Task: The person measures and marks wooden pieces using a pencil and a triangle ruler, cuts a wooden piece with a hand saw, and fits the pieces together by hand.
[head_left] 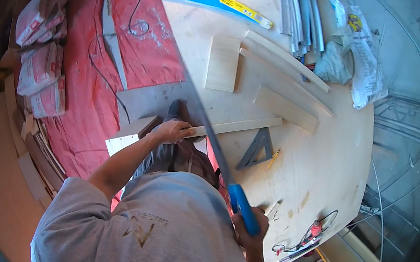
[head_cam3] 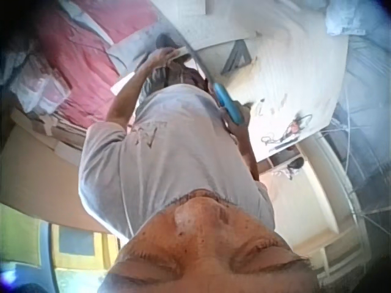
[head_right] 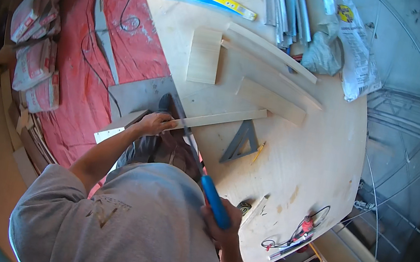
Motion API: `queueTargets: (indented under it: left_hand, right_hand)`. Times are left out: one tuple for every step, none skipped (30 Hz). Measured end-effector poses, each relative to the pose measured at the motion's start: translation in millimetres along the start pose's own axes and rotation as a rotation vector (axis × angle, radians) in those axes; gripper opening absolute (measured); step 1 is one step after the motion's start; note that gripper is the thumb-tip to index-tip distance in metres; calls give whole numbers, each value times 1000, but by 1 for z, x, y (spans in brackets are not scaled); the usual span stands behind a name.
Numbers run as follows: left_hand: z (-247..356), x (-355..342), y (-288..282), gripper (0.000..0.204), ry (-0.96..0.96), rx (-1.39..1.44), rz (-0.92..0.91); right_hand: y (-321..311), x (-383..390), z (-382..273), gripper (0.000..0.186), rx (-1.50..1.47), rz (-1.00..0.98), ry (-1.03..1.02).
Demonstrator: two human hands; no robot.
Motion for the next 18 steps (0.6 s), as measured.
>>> queueTargets:
  left_hand:
    - [-3,0,4,60,-7,20,-2]
    - [-3,1,5,59,14,-13,39]
    - [-2,2,6,59,35,-48,79]
    - [-3,2,11,59,27,-29,77]
    - [-1,2,15,58,7,-72,86]
    - [-1,2,20,57,-11,-117,93]
    - [-2,1,24,57,-12,-107,90]
    - [-4,-1,30,54,-30,-88,71]
    - [-7,-3,36,50,-46,-69,51]
    - [-17,-3,45,50,-46,-61,49]
    - [-18,-1,52,48,115,-224,128]
    - [-10,1,59,45,281,-393,202]
    - [-8,-1,64,45,278,-383,204]
    - [-10,-6,69,44,205,-350,176]
    - [-14,-10,74,43,133,-318,146]
    - [-11,-10,79,43,130,-308,142]
    - [-6,-8,80,46,144,-311,167]
    - [-1,-6,81,48,159,-314,191]
  right_hand:
    - [6,-8,0,21,8,-16,12]
    - [14,-16,0,20,75,-78,5]
    - [24,-24,2,19,141,-139,-2]
    - [30,-31,1,21,185,-167,-44]
    - [34,-36,2,21,190,-181,-33]
    - [37,-40,4,22,212,-197,-12]
    - [40,-43,5,23,235,-207,6]
    - [42,-45,8,23,239,-213,12]
    - [42,-47,18,24,162,-202,78]
    - [43,-46,29,26,85,-191,143]
    - [45,-50,33,26,93,-213,138]
    - [43,-53,34,27,150,-202,93]
    - [42,-52,35,29,206,-187,54]
    - [39,-53,40,29,210,-197,58]
    - [35,-55,44,30,250,-192,57]
    - [31,-55,48,30,288,-184,60]
    - [31,-55,52,30,291,-190,68]
    - [30,-55,56,30,285,-191,73]
Point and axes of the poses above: each hand's wrist, its own x-axis away from the middle knuckle, its own y-axis out of the palm, z = x × y, the point moved 8 cm from there along -x, towards the middle knuckle, and after that the axes turned 11 degrees about -z, right-handed, at the moved point
